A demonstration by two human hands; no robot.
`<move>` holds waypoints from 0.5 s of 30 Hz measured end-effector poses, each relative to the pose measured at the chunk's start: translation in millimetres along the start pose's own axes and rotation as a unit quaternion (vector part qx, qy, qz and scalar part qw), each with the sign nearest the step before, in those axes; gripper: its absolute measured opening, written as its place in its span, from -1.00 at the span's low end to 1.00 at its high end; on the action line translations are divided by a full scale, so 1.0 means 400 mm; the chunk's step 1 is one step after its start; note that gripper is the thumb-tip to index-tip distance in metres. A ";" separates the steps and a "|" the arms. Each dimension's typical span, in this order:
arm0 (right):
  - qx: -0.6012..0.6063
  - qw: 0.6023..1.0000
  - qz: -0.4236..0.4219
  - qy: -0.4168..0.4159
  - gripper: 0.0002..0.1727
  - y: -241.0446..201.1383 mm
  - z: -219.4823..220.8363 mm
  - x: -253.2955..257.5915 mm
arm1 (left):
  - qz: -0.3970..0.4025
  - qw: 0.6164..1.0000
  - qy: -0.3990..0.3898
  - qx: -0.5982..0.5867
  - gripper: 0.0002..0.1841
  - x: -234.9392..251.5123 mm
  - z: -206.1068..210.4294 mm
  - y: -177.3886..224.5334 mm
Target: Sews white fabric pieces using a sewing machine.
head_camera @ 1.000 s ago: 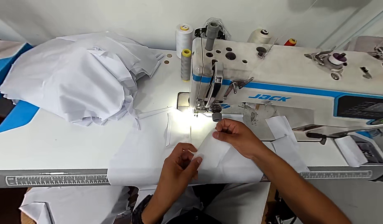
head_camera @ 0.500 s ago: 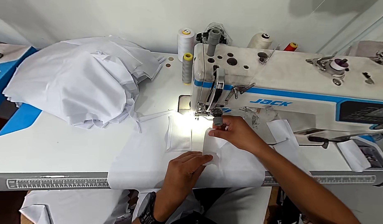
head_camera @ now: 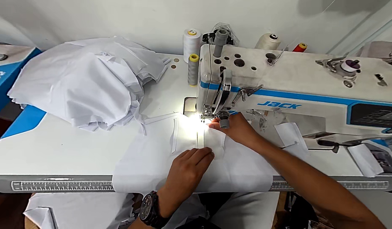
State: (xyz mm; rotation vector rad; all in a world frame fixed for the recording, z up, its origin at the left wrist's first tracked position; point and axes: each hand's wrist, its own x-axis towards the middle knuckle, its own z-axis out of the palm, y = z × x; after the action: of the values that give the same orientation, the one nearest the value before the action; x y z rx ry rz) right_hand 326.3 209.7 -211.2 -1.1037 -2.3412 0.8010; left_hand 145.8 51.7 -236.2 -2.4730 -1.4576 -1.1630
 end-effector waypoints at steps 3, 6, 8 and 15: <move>-0.034 0.998 -0.045 0.031 -0.69 0.022 0.040 0.021 | -0.027 0.998 -0.031 0.047 -0.80 -0.002 0.007 -0.017; -0.039 0.997 -0.056 0.023 -0.74 0.028 0.055 0.009 | -0.038 0.996 -0.053 0.056 -0.78 -0.024 0.010 -0.019; -0.043 0.996 -0.072 0.017 -0.77 0.033 0.063 -0.016 | -0.036 0.996 -0.055 0.058 -0.77 -0.046 0.008 -0.003; -0.061 0.993 -0.077 0.062 -0.78 0.026 0.071 -0.022 | -0.036 0.997 -0.040 0.051 -0.76 -0.054 0.016 0.008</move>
State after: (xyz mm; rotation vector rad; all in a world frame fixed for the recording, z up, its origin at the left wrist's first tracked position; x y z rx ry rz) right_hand 320.5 199.1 -240.1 -0.9769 -2.3617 0.5238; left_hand 146.0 36.5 -253.0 -2.4441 -1.5968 -0.9838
